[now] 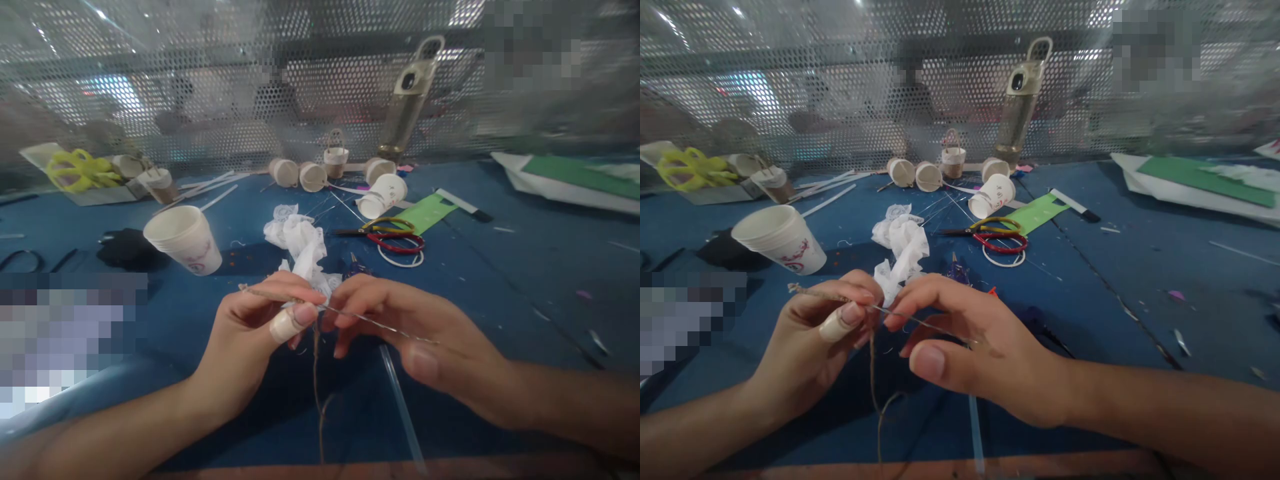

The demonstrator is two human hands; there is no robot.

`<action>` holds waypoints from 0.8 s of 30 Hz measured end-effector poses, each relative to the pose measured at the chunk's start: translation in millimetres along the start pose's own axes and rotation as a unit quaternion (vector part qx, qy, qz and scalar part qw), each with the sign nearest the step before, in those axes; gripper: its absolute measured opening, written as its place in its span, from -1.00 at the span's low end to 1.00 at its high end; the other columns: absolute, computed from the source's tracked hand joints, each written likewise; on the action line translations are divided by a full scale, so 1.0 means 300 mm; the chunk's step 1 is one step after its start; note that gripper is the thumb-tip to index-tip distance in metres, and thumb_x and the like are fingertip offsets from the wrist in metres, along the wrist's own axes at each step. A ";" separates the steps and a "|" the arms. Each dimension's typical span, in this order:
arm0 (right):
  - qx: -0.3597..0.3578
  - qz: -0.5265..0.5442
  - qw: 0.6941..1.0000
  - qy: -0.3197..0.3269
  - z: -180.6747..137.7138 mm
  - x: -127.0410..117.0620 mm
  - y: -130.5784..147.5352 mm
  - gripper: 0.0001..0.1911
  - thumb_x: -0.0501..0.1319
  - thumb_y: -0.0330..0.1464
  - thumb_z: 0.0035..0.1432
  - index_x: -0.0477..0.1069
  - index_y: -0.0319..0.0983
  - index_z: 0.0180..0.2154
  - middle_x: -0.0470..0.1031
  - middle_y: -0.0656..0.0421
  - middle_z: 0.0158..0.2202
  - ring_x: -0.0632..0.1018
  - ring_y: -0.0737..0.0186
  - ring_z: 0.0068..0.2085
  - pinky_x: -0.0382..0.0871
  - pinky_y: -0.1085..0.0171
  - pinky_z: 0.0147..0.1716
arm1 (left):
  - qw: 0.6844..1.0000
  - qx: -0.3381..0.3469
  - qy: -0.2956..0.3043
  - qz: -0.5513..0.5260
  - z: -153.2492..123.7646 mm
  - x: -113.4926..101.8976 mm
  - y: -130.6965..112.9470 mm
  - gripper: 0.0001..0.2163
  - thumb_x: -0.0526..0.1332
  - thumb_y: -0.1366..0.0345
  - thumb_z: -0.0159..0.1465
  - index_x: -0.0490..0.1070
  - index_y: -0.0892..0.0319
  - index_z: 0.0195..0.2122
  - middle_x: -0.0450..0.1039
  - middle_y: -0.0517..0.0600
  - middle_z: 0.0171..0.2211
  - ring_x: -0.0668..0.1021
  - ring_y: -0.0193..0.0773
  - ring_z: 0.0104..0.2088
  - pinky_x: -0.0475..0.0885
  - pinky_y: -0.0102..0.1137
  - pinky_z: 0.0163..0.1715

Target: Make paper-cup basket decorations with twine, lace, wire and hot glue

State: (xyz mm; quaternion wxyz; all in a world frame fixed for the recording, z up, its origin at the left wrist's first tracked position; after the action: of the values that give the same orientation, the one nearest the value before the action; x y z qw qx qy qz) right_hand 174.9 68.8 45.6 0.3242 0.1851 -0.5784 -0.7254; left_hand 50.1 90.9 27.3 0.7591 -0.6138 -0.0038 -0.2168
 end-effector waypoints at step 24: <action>0.089 0.212 0.970 -0.076 -0.007 0.018 -0.101 -0.80 0.27 -0.27 0.35 0.64 -0.10 -0.07 0.66 0.17 -0.18 0.60 0.40 -0.27 0.48 0.33 -0.14 | 0.997 0.040 0.053 0.028 -0.024 0.017 -0.018 -0.80 0.36 0.39 0.31 0.68 -0.12 -0.17 0.50 -0.06 -0.22 0.54 -0.35 -0.19 0.49 -0.52 -0.20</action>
State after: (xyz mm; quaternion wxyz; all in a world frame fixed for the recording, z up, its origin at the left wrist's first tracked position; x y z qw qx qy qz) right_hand 164.5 67.2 16.4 0.4075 0.0308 -0.6899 -0.5975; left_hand 51.1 81.7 32.1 0.7880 -0.5703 0.0449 -0.2274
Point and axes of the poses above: each hand's wrist, its own z-axis towards the middle knuckle, its own x-axis out of the palm, y = z × x, the point moved 10 cm from there along z, towards the middle knuckle
